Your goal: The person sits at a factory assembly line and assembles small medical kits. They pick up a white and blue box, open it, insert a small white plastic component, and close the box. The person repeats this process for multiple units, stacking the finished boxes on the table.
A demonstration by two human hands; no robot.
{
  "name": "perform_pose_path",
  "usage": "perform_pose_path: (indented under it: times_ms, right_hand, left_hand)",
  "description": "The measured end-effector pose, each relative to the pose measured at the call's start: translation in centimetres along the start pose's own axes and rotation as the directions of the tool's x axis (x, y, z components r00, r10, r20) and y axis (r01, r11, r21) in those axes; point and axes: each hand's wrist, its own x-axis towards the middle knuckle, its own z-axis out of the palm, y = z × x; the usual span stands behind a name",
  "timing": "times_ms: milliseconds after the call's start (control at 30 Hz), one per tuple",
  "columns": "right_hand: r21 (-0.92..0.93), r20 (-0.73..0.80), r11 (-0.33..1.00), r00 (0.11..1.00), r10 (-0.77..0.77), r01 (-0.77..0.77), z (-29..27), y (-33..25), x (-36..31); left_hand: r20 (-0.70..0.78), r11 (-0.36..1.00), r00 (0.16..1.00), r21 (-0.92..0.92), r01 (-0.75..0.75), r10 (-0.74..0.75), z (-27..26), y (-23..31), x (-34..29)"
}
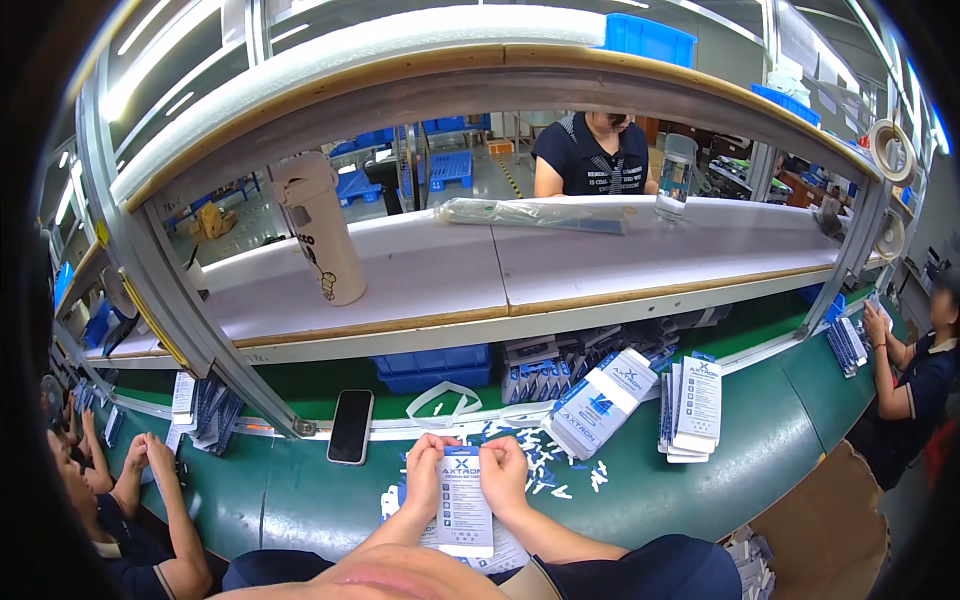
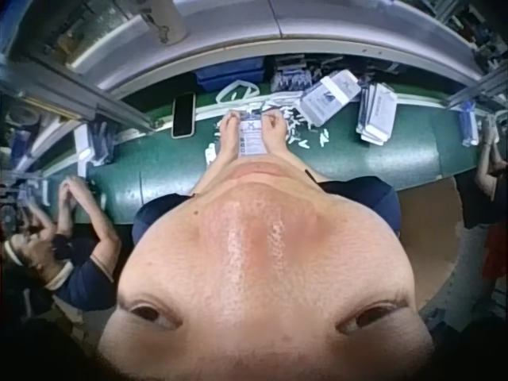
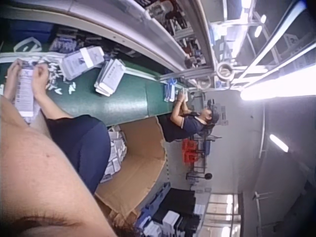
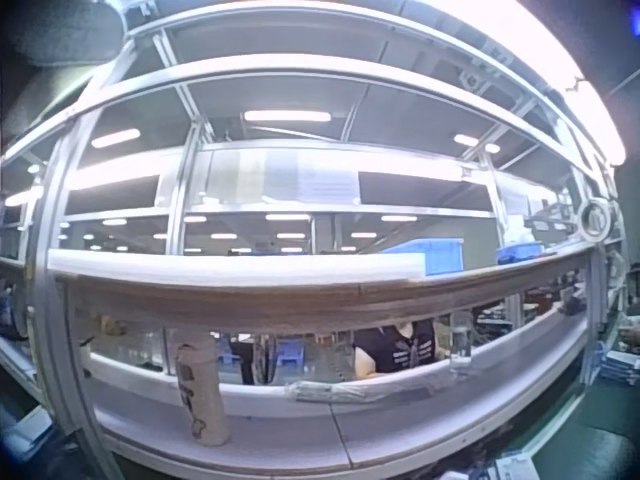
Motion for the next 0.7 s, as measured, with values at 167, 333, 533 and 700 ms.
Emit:
perform_pose_path:
  times_ms: [167, 333, 533, 700]
  right_hand:
    - [0.149, -0.032, 0.988, 0.999, -0.038, 0.043, 0.5, 0.5, 0.2]
    - [0.068, 0.009, 0.997, 0.999, 0.036, -0.036, 0.2, 0.1, 0.1]
    - [0.025, 0.032, 1.000, 0.999, 0.016, -0.017, 0.5, -0.8, 0.1]
    - [0.090, 0.049, 0.995, 0.998, -0.041, 0.037, 0.6, 0.0, 0.3]
  left_hand:
    - [0.085, 0.997, 0.996, -0.074, -0.015, 0.022, -0.2, 0.0, 0.0]
    - [0.044, 1.000, 0.999, -0.015, -0.010, 0.010, 0.4, 0.3, -0.2]
    - [0.048, 0.987, 0.999, 0.163, -0.016, 0.009, 0.7, 0.5, -0.3]
    - [0.048, 0.982, 0.999, 0.188, -0.033, 0.024, 0.6, 0.4, -0.3]
